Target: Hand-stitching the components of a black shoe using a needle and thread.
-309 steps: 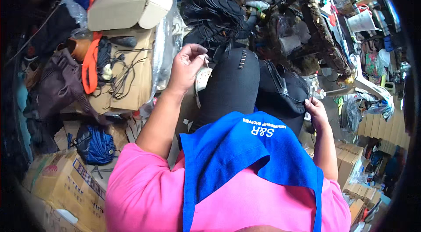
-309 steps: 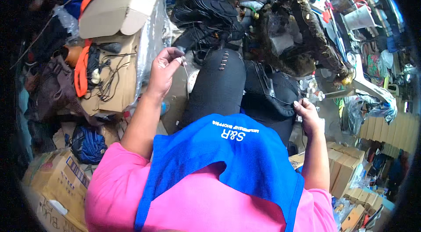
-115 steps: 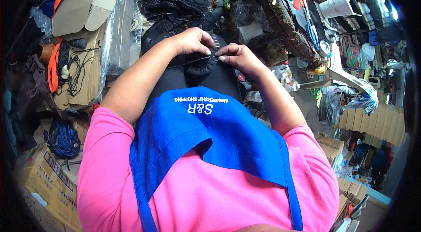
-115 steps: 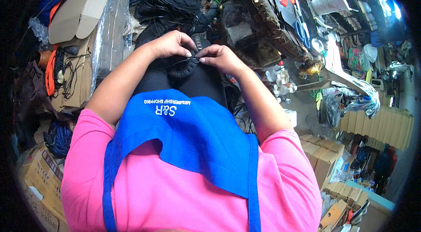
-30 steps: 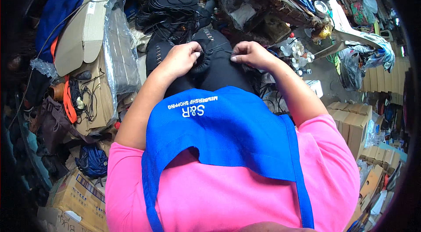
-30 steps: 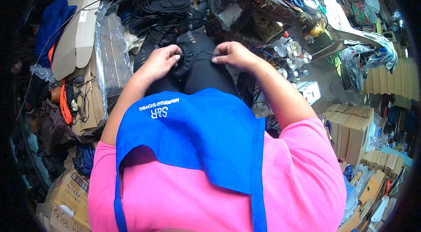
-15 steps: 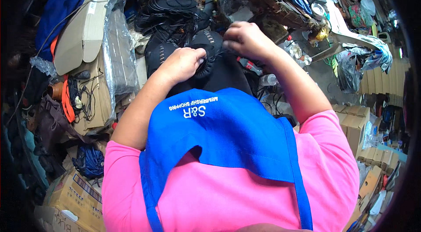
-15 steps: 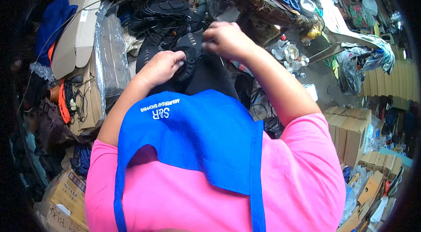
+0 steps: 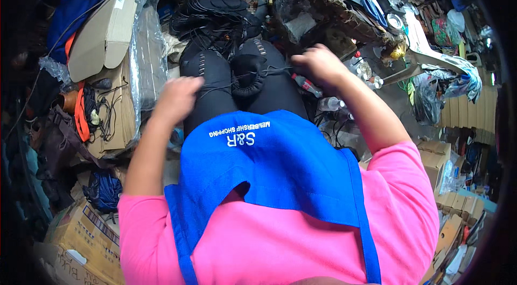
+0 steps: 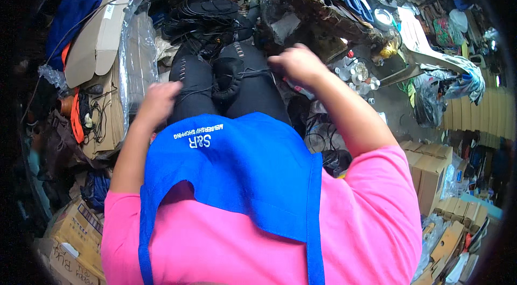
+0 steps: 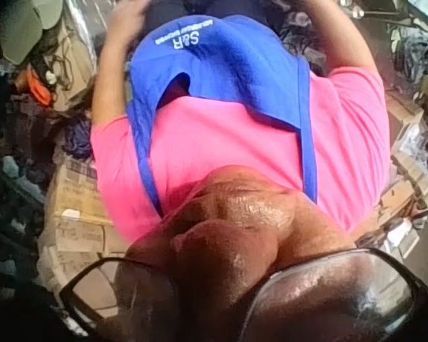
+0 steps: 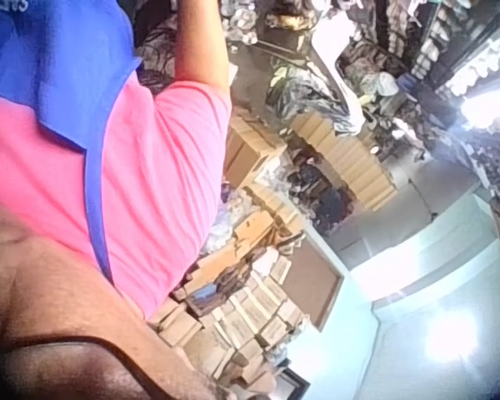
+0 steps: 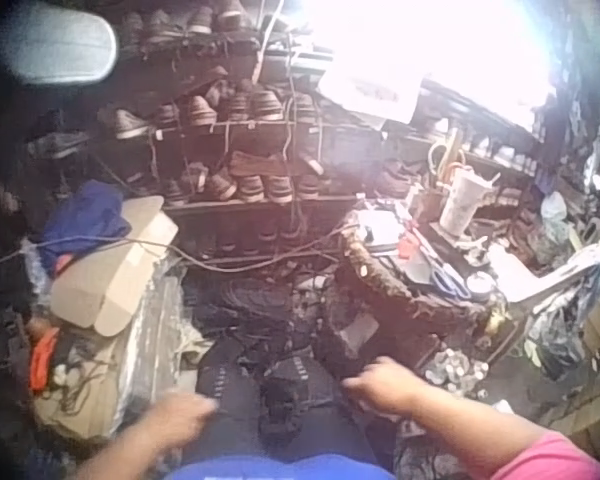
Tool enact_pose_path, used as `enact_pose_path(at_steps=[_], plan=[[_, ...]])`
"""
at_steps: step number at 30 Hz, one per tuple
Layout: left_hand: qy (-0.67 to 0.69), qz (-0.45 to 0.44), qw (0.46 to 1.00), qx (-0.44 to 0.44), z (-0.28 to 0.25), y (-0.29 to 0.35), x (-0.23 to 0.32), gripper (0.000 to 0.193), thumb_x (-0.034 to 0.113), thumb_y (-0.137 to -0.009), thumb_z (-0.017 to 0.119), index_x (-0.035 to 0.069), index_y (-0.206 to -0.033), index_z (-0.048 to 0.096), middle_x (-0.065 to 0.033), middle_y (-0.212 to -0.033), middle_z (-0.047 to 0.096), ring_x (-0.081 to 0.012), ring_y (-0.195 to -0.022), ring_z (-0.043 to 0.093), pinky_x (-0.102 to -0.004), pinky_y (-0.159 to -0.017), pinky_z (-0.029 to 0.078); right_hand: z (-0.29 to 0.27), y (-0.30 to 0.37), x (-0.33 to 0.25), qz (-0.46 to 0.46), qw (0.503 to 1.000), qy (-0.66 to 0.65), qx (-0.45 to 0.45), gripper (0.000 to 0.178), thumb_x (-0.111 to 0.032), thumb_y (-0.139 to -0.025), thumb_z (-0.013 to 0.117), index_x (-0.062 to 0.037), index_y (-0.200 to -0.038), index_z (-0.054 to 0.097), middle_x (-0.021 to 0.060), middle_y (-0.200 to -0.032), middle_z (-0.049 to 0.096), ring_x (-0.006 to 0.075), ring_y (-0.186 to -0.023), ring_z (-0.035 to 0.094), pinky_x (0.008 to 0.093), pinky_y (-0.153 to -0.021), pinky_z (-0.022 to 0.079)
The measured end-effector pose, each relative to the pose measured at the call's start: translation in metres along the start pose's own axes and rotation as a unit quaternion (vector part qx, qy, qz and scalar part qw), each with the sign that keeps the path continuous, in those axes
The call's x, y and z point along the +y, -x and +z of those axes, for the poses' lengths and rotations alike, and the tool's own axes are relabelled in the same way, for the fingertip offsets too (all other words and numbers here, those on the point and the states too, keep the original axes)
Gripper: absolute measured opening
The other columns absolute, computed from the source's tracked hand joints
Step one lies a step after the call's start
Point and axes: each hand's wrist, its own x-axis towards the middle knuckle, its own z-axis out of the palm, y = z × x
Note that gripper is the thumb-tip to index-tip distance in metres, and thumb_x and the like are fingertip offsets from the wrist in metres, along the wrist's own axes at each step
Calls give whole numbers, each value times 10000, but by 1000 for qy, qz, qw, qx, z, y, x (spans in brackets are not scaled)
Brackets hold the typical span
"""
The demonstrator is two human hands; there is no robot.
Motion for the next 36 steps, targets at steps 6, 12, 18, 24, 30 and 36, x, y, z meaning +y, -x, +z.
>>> enact_pose_path(at_steps=[6,12,18,24,30,36], plan=[[395,-270,867,140,-65,41,-12,51,-1,-849,567,28,-844,608,-25,-809,620,-138,-744,579,-245,-731,440,-15,15,26,174,744,-632,126,215,-240,-828,678,-32,-869,645,-12,-755,594,91,-715,533,261,-701,443],[680,-12,703,208,-94,-40,89,117,144,-907,556,31,-911,590,-68,-832,624,-156,-821,616,-275,-791,489,-46,-38,-64,-74,442,-878,167,261,-283,-924,538,-36,-1006,527,116,-969,624,212,-895,591,378,-854,444],[382,-123,916,-23,-77,7,71,164,166,-876,583,11,-912,618,-61,-818,617,-194,-730,578,-314,-645,456,-35,11,-58,-7,898,-441,1,242,-251,-907,574,-10,-920,595,73,-823,612,129,-758,569,295,-719,462],[-98,-274,950,114,-154,143,-67,129,99,-792,627,-7,-866,626,-135,-808,577,-260,-776,586,-340,-699,454,32,155,98,347,927,-107,91,261,-251,-841,610,-88,-1040,655,155,-905,664,290,-855,649,356,-752,493],[-169,-317,916,180,-111,114,-46,233,136,-801,622,28,-1006,650,-159,-937,614,-307,-872,600,-359,-773,468,59,162,88,319,927,-176,-85,325,-162,-829,600,-58,-1138,610,194,-976,636,305,-902,622,361,-797,477],[229,-26,971,68,-26,-33,65,314,111,-785,658,73,-1097,647,-113,-1089,610,-240,-1041,570,-328,-913,444,-8,26,-33,68,921,-375,84,267,-84,-817,628,-86,-1083,648,91,-934,632,130,-873,604,273,-755,483]])
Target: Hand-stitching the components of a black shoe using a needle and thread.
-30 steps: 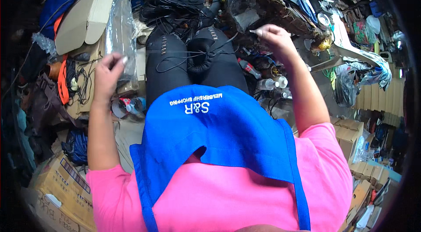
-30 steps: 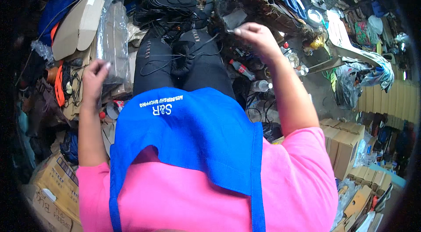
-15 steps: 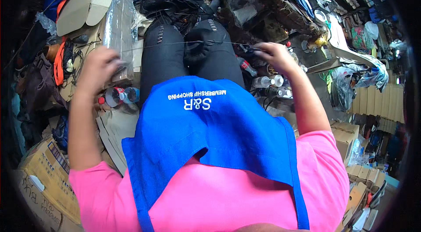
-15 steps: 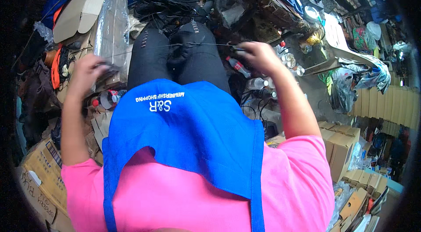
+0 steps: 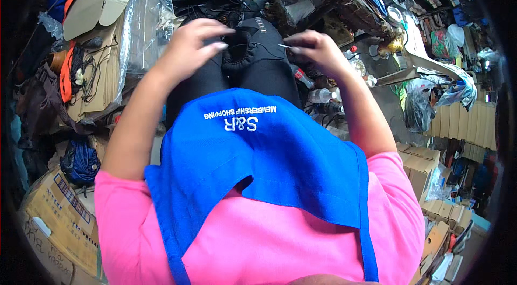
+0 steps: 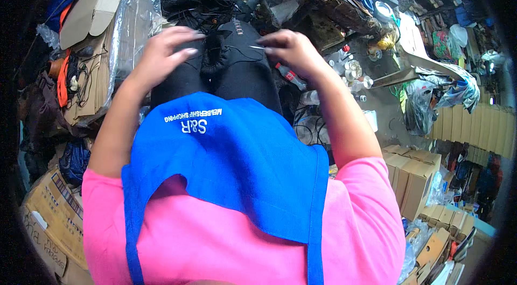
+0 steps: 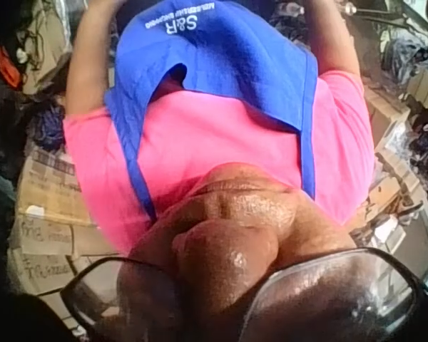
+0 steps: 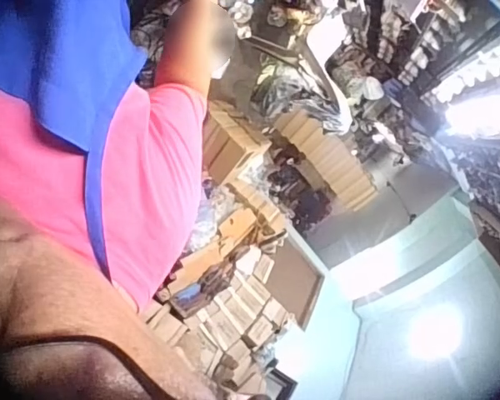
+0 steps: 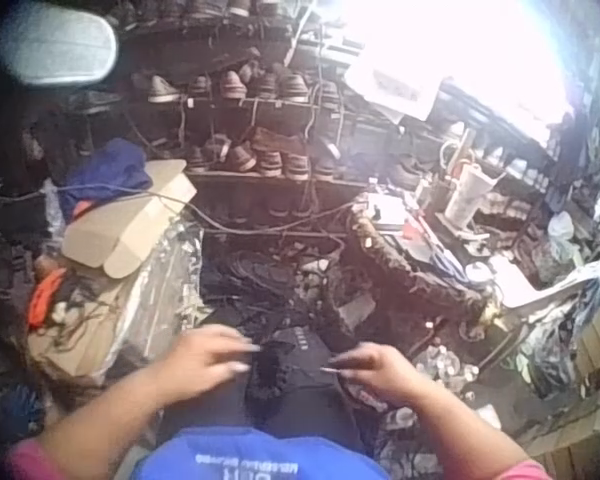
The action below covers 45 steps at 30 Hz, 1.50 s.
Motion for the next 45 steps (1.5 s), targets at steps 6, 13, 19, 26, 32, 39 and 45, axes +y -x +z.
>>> enact_pose_path(at_steps=[6,13,19,26,32,39,45], plan=[[127,-57,983,-119,42,-51,-23,283,108,-796,660,54,-1073,641,-88,-1027,601,-199,-989,579,-289,-891,440,14,-46,-15,-96,990,103,21,168,-78,-746,689,-71,-914,690,77,-854,649,167,-789,635,285,-721,503],[112,-32,981,-156,45,-63,-36,199,147,-788,670,35,-952,656,-68,-934,598,-163,-887,577,-281,-837,453,17,-54,3,-122,991,51,-21,171,-100,-724,697,-111,-895,700,55,-804,621,188,-782,618,300,-740,495],[299,-143,912,-242,46,-61,-41,245,140,-808,659,4,-1011,646,-33,-942,595,-115,-922,549,-261,-851,430,37,-44,10,-77,995,-62,-21,192,-69,-706,715,-93,-895,700,46,-832,596,144,-773,591,272,-722,479],[228,-102,924,-290,42,-62,-34,330,129,-810,635,47,-1129,640,-65,-975,600,-168,-964,557,-290,-896,411,42,-17,-6,-146,983,82,70,257,-19,-694,653,-123,-925,698,107,-829,583,271,-757,611,336,-664,508],[154,-67,932,-321,40,-66,-19,348,62,-772,630,69,-1120,642,-114,-994,591,-223,-980,562,-323,-904,417,26,-25,-35,-187,914,359,-38,228,-65,-686,603,-130,-882,697,137,-855,589,322,-806,615,399,-700,504],[110,-75,960,-247,63,-74,-39,335,47,-710,673,42,-1044,650,-120,-963,619,-236,-936,593,-342,-846,460,30,-59,-12,-123,965,199,-121,216,-66,-705,637,-146,-893,708,126,-833,602,304,-821,621,383,-722,499],[-45,-61,997,-17,52,-38,-26,364,147,-761,673,40,-1098,587,-170,-1020,622,-325,-975,595,-376,-844,466,19,-36,0,3,994,-53,-97,186,-192,-851,644,-26,-929,677,-17,-801,597,84,-749,535,262,-725,457]])
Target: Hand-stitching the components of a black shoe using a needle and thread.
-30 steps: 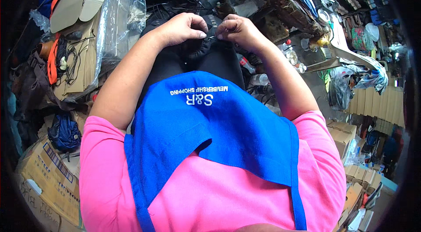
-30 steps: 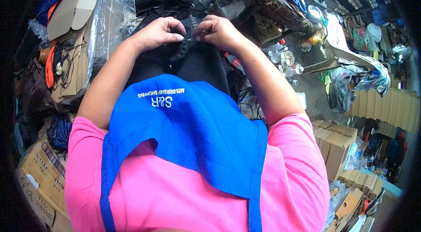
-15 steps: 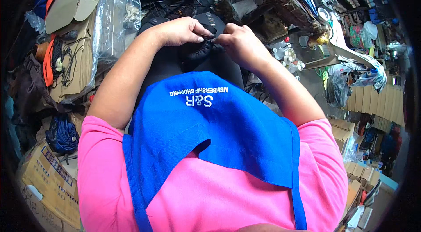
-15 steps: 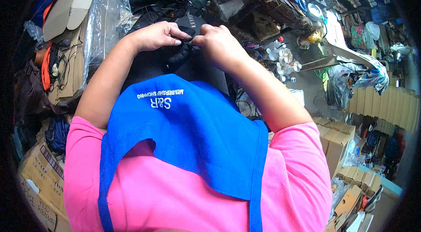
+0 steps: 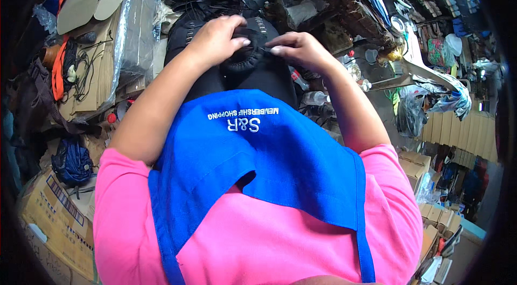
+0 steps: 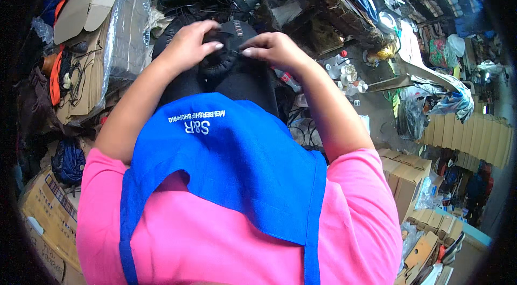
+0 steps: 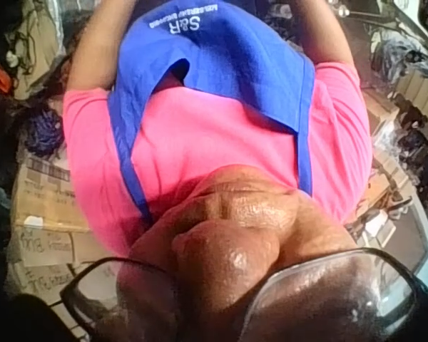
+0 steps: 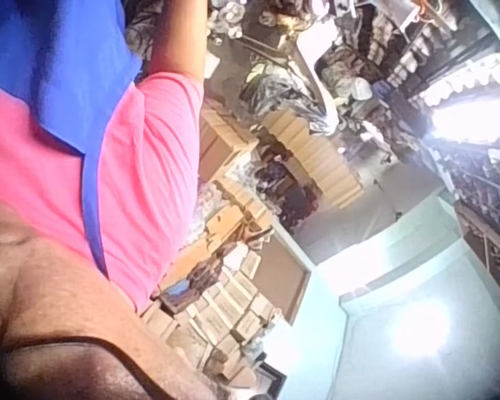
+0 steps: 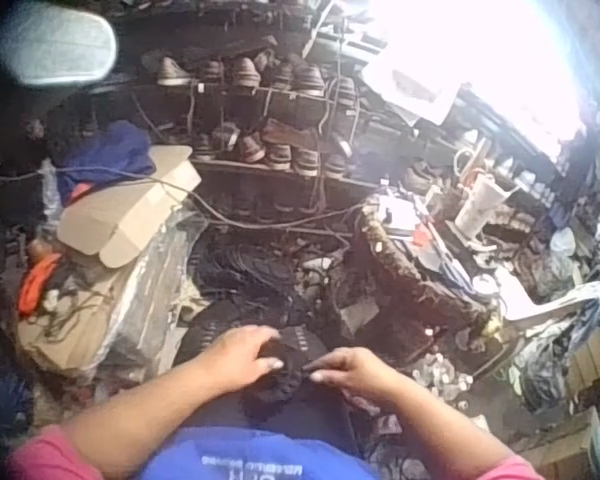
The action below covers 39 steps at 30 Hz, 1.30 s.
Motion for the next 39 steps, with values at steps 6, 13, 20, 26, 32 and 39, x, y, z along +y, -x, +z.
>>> enact_pose_path(at_steps=[6,13,20,26,32,39], plan=[[60,-63,969,-231,-61,60,-26,289,222,-816,647,2,-1005,643,-152,-912,672,-258,-838,648,-355,-791,484,-68,76,45,-75,776,-597,190,323,-329,-863,610,-73,-1061,611,16,-833,624,125,-678,534,368,-829,464],[595,-153,788,32,-59,30,-11,349,344,-951,467,54,-803,594,-91,-964,635,-198,-945,600,-305,-887,424,-53,83,48,115,984,11,134,347,-327,-907,550,-51,-1096,641,38,-940,652,106,-832,578,282,-742,454],[723,-204,657,50,-55,22,-31,430,362,-964,437,159,-605,319,31,-524,264,-117,-520,319,-341,-693,414,-20,123,65,85,913,385,102,383,-388,-905,473,-76,-740,621,154,-689,591,350,-701,578,452,-665,408],[455,-248,836,179,-96,32,-52,407,393,-945,474,30,-823,612,-100,-822,606,-207,-724,604,-334,-839,443,-43,142,117,203,927,-281,143,526,-549,-889,460,-118,-1159,591,78,-798,612,200,-750,558,327,-702,392],[144,-50,983,104,-66,25,-30,287,286,-890,575,54,-1036,658,-82,-984,610,-190,-928,579,-291,-875,423,-54,78,39,51,957,-28,283,481,-420,-884,552,-83,-1226,563,106,-1194,551,212,-1061,532,327,-929,391],[121,27,988,-98,-4,-21,1,233,217,-801,649,59,-971,651,-110,-954,594,-236,-952,567,-340,-857,448,-8,-21,-36,3,972,223,-69,349,-363,-842,619,-17,-862,655,165,-648,599,234,-589,591,379,-588,459]])
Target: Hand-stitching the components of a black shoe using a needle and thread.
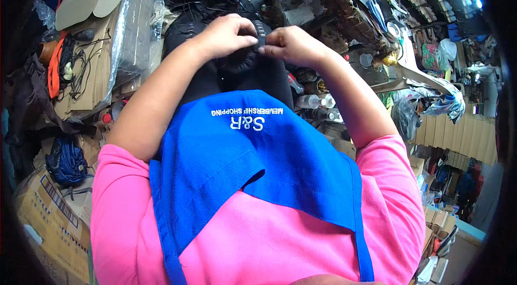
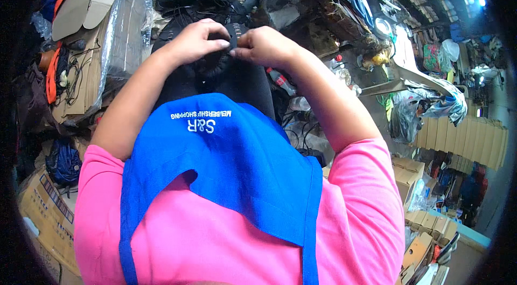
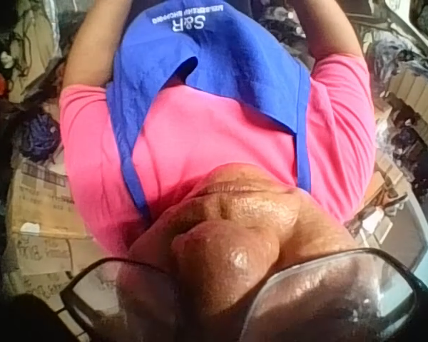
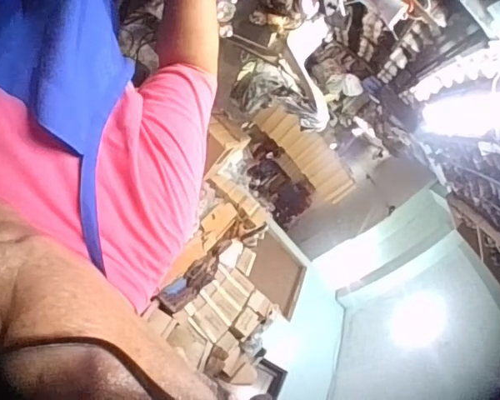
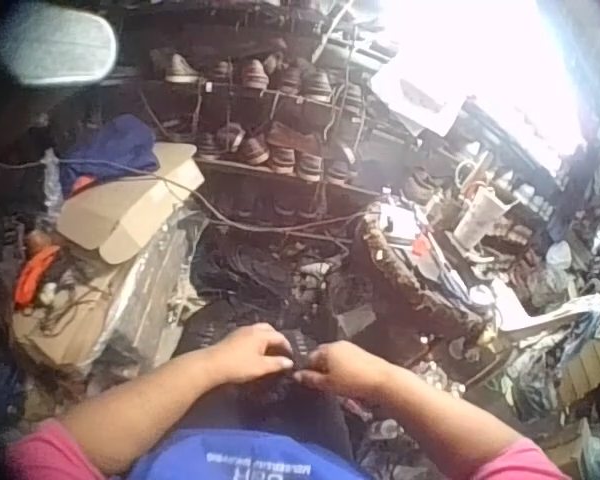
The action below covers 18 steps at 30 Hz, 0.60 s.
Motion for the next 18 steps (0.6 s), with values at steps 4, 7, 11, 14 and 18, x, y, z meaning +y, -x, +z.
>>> enact_pose_path(at_steps=[4,7,11,14,18], plan=[[29,-15,999,-14,9,-8,-1,243,210,-754,707,33,-885,604,-100,-893,601,-206,-883,572,-323,-804,457,0,9,0,-41,999,-4,-31,200,-205,-807,578,-10,-772,605,160,-622,567,231,-549,552,383,-571,449],[83,-35,995,-51,9,-13,-3,246,192,-743,718,20,-865,592,-88,-848,614,-174,-820,565,-313,-772,457,12,25,3,-65,996,-58,31,206,-163,-798,576,21,-717,534,120,-564,465,170,-524,490,357,-525,407],[121,-60,990,-50,8,-15,-4,202,164,-754,720,31,-834,590,-26,-762,602,-100,-741,535,-265,-706,447,5,54,-6,31,973,-222,48,248,-151,-830,574,15,-659,506,23,-573,441,79,-561,454,295,-510,369],[194,-47,975,-97,2,-18,-21,174,152,-787,691,21,-880,624,-1,-814,622,-91,-788,547,-254,-754,446,-3,69,-5,36,931,-341,124,202,-154,-850,615,-6,-720,571,-26,-641,482,54,-608,461,255,-524,374],[251,-74,953,-151,-11,-19,-28,253,136,-796,658,11,-1016,659,-48,-938,655,-121,-907,582,-270,-869,437,0,53,-5,-13,972,-136,191,150,-141,-823,653,-67,-950,680,54,-735,561,141,-673,569,291,-596,458]])
